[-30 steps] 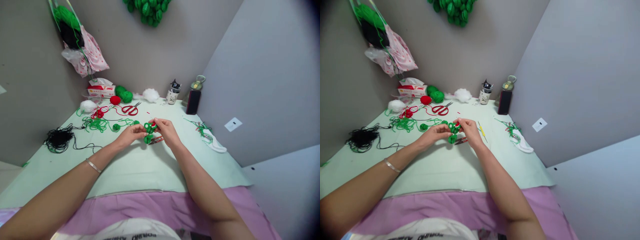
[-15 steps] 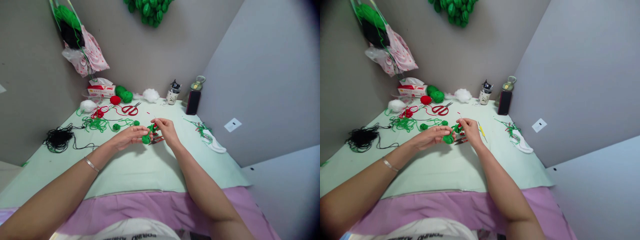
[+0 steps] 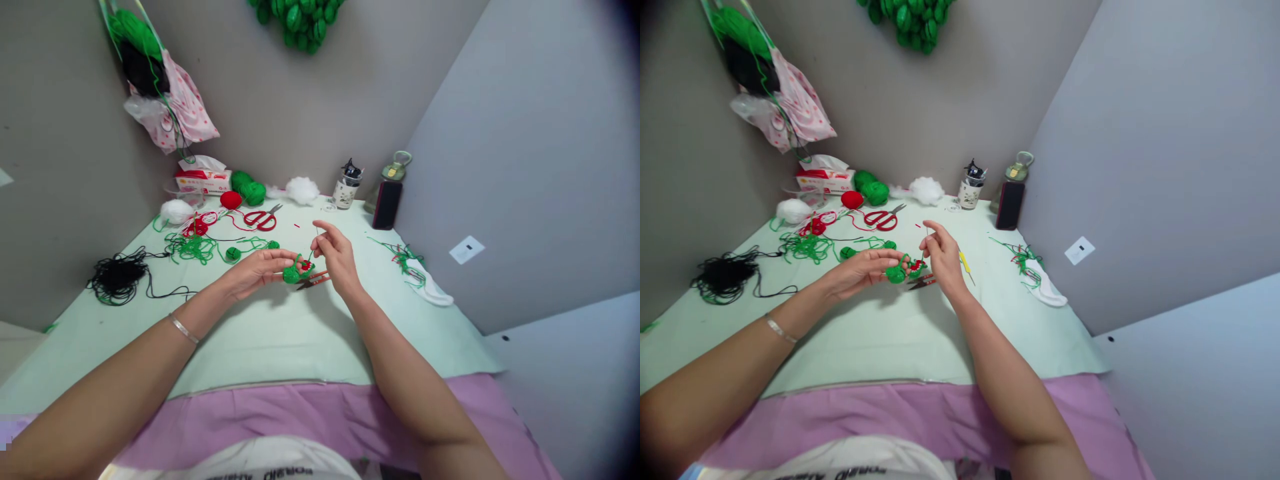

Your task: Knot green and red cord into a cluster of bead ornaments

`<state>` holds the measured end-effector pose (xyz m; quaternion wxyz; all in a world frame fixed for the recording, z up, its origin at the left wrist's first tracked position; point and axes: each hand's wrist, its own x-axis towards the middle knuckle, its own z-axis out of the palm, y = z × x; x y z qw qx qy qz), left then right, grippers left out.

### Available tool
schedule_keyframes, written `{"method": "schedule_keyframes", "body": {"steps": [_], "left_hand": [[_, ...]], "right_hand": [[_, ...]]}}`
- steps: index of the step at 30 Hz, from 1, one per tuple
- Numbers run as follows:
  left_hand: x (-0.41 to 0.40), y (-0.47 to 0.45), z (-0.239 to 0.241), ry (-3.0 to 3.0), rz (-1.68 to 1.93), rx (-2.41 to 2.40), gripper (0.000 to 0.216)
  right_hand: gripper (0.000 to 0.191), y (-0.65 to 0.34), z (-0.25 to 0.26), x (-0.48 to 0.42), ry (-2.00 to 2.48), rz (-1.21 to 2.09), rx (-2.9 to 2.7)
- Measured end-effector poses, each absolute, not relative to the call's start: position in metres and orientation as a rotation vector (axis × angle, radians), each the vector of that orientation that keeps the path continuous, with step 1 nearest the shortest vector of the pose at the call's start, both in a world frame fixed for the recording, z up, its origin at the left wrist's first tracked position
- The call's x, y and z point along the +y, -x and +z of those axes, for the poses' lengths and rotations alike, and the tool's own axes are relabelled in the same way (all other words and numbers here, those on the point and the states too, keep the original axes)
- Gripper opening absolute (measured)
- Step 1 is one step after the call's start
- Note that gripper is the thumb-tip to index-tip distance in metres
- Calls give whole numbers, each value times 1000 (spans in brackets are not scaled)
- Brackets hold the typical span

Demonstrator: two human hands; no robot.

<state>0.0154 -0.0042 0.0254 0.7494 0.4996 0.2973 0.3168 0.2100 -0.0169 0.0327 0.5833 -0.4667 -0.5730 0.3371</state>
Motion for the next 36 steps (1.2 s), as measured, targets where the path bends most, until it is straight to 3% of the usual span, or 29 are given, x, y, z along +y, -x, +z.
{"method": "schedule_keyframes", "body": {"steps": [3,11,36], "left_hand": [[-4,-15,26,-1095,722,648,28],[-3,-15,26,-1108,762,714,32],[-2,-15,27,-1080,840,738,29]], "right_hand": [[41,-209,34,-18,1011,881,-1264],[25,-208,41,-22,935,1174,-1140],[21,-200,44,-28,1006,1225,-1262]]}}
